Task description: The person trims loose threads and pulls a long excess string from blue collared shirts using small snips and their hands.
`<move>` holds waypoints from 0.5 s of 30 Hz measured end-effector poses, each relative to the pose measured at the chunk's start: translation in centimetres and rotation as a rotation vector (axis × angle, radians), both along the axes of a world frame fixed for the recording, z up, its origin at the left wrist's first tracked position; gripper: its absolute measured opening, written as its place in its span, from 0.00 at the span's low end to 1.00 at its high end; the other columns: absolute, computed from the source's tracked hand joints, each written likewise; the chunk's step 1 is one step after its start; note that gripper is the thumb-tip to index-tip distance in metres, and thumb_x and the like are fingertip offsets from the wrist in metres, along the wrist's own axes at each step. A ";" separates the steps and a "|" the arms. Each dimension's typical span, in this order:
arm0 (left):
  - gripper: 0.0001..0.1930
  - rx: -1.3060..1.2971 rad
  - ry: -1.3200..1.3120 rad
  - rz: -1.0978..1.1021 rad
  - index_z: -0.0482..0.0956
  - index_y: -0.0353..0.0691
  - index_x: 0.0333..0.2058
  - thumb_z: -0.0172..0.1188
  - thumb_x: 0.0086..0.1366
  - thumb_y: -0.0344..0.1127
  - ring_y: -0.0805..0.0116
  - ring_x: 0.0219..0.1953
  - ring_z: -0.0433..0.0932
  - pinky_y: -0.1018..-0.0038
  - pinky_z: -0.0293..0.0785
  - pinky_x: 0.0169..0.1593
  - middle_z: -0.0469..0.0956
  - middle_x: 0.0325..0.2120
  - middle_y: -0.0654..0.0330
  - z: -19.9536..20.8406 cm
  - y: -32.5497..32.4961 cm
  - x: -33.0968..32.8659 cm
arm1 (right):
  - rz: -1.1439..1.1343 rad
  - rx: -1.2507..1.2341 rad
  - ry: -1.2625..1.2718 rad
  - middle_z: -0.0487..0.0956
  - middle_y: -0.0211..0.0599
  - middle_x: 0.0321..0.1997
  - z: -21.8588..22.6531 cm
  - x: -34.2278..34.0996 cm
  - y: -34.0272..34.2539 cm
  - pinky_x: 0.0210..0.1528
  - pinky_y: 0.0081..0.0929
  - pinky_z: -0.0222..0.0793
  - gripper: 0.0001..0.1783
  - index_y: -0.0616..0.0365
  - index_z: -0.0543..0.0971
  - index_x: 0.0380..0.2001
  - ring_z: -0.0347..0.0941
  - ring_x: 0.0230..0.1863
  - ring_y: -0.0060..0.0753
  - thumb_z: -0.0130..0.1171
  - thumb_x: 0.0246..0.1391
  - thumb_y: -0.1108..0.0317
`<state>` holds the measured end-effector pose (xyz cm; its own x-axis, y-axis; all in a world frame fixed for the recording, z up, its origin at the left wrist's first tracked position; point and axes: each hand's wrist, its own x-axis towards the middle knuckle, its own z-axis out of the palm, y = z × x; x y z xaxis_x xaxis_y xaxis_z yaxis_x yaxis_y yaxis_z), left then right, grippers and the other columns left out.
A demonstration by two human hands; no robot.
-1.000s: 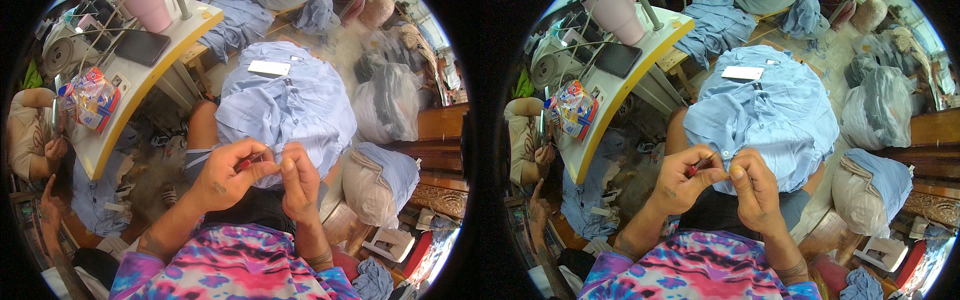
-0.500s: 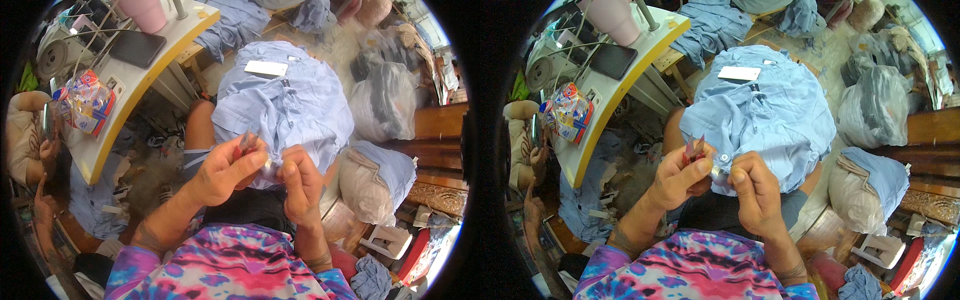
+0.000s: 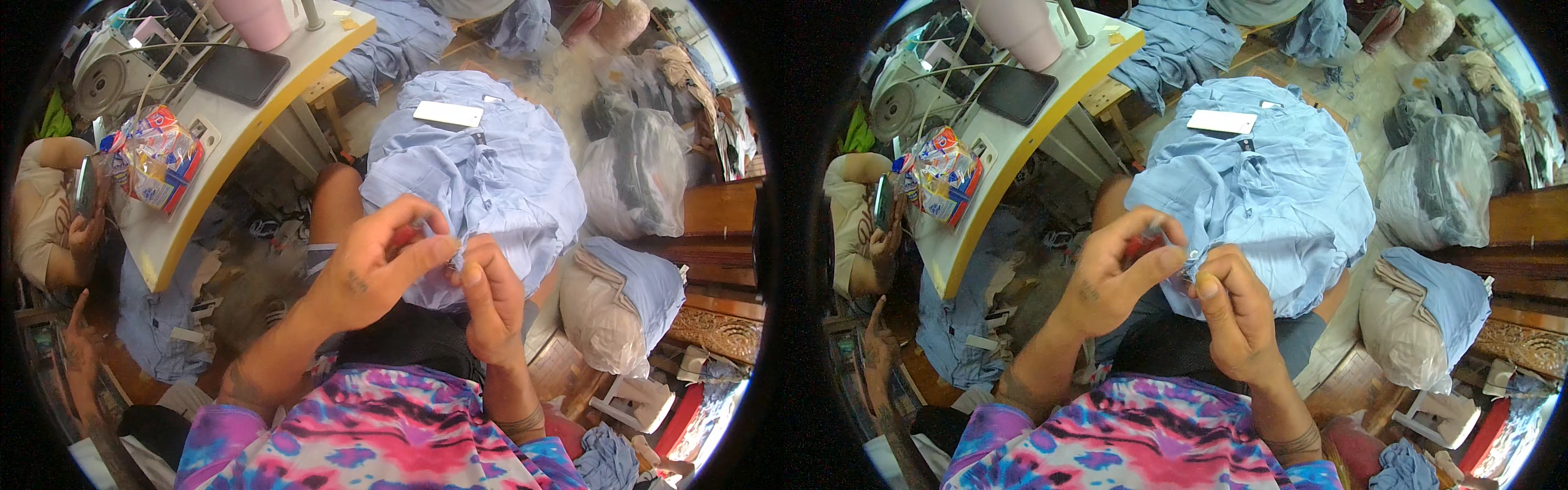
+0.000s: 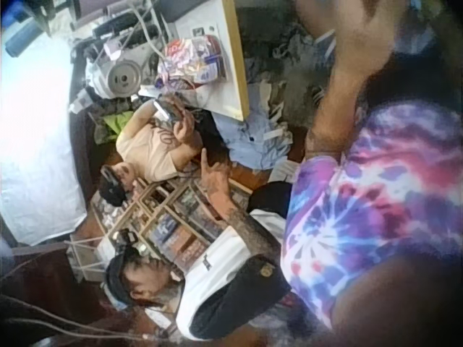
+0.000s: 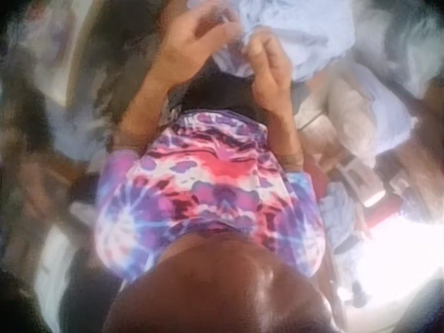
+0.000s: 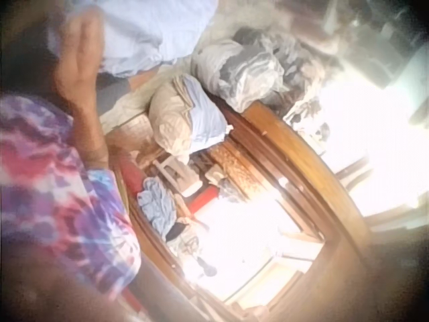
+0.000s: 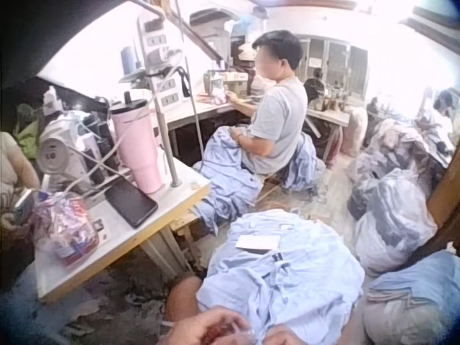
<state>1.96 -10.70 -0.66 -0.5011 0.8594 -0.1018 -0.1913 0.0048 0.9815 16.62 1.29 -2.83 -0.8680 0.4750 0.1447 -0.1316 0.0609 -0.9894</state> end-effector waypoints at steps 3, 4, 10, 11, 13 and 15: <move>0.09 0.024 -0.155 -0.126 0.76 0.38 0.38 0.60 0.73 0.39 0.87 0.23 0.61 0.84 0.56 0.25 0.66 0.23 0.74 -0.7 0.7 -0.2 | -0.043 0.038 -0.015 0.71 0.33 0.35 0.4 0.9 -0.2 0.41 0.22 0.63 0.12 0.62 0.74 0.34 0.64 0.35 0.23 0.47 0.72 0.67; 0.09 0.019 -0.233 -0.128 0.76 0.40 0.35 0.61 0.73 0.38 0.87 0.19 0.60 0.85 0.53 0.22 0.65 0.21 0.74 0.1 0.7 -0.3 | -0.062 0.028 -0.026 0.71 0.33 0.35 0.7 1.3 -0.2 0.41 0.22 0.63 0.11 0.62 0.74 0.34 0.65 0.35 0.23 0.48 0.72 0.68; 0.08 0.062 -0.531 -0.089 0.77 0.40 0.36 0.62 0.72 0.37 0.85 0.17 0.60 0.84 0.54 0.19 0.69 0.20 0.72 0.4 1.2 1.2 | -0.123 0.058 -0.011 0.72 0.35 0.34 2.5 2.2 0.4 0.38 0.23 0.64 0.07 0.63 0.74 0.35 0.67 0.33 0.26 0.54 0.68 0.71; 0.08 0.035 -0.508 -0.068 0.78 0.39 0.35 0.62 0.71 0.37 0.85 0.16 0.61 0.83 0.54 0.19 0.70 0.20 0.71 0.9 1.3 1.5 | -0.095 0.083 -0.031 0.72 0.36 0.33 3.0 2.3 0.6 0.37 0.24 0.64 0.08 0.63 0.74 0.35 0.68 0.33 0.28 0.56 0.67 0.70; 0.08 -0.011 -0.465 -0.027 0.80 0.38 0.35 0.63 0.71 0.36 0.85 0.16 0.61 0.83 0.55 0.18 0.73 0.21 0.69 1.7 1.8 2.5 | -0.116 0.323 -0.012 0.72 0.38 0.33 3.2 2.5 0.7 0.35 0.27 0.65 0.09 0.63 0.74 0.35 0.68 0.32 0.33 0.60 0.65 0.68; 0.08 -0.001 -0.574 -0.027 0.81 0.38 0.34 0.63 0.70 0.35 0.84 0.16 0.63 0.83 0.55 0.18 0.74 0.21 0.68 1.8 1.8 3.2 | -0.170 0.510 -0.005 0.72 0.41 0.32 3.7 2.6 0.8 0.33 0.31 0.66 0.11 0.63 0.73 0.35 0.69 0.31 0.38 0.63 0.64 0.66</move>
